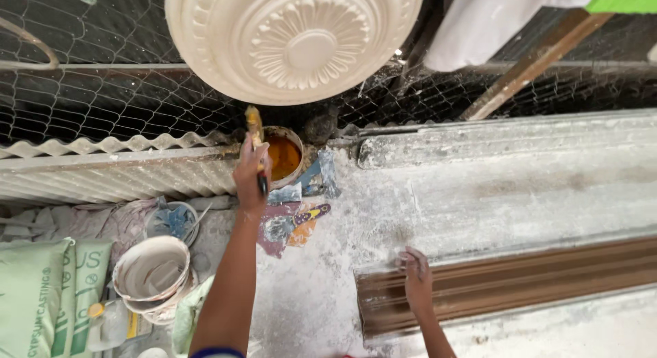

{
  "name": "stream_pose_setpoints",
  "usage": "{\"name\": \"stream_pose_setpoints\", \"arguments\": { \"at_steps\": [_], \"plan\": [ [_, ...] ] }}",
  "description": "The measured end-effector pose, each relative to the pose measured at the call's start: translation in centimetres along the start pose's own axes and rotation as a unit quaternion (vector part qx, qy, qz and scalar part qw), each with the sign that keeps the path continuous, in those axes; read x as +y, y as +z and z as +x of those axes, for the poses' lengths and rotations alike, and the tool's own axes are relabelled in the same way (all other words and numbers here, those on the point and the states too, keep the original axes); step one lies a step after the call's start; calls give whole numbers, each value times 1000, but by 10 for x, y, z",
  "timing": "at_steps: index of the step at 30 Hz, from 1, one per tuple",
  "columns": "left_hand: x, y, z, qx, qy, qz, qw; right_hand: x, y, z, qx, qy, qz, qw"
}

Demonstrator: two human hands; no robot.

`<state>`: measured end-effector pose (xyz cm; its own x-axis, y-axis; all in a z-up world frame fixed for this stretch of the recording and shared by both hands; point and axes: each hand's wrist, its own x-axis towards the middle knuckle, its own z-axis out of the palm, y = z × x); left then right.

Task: The person places a long wooden molding on a workbench, then uses a brush to apply brown paint along its length. After painting, the person mixes a white paste in a bucket using a small trowel and then stirs the mixture with a brush.

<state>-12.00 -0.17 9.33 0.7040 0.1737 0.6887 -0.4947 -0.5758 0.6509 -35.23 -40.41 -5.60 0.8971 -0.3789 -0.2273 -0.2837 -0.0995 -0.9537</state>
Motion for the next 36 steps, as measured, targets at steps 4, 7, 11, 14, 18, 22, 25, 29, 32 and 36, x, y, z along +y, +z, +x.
{"name": "stream_pose_setpoints", "arguments": {
  "at_steps": [4,7,11,14,18,22,25,29,32,36],
  "plan": [
    [-22,0,-27,22,-72,-69,995,10,-28,-6,-1,-66,46,997],
    [-20,6,-39,99,-273,-234,928,14,-44,-18,34,-17,81,996],
    [41,9,-90,88,-486,-534,686,25,-75,-41,58,-5,173,983],
    [117,-3,-124,-11,-516,-510,688,38,-102,-81,73,16,187,980],
    [200,-24,-109,-183,-344,-251,886,33,-140,-90,109,36,151,982],
    [246,-31,-105,-217,28,-253,942,41,-175,-124,165,83,169,968],
    [277,5,-113,-346,20,-295,890,44,-198,-140,191,112,167,961],
    [320,51,-119,-518,10,-281,807,47,-248,-163,209,117,199,950],
    [369,87,-131,-340,132,-273,890,62,-282,-176,214,133,217,943],
    [445,193,-151,-338,97,-284,892,85,-361,-159,198,117,216,949]
  ]
}}
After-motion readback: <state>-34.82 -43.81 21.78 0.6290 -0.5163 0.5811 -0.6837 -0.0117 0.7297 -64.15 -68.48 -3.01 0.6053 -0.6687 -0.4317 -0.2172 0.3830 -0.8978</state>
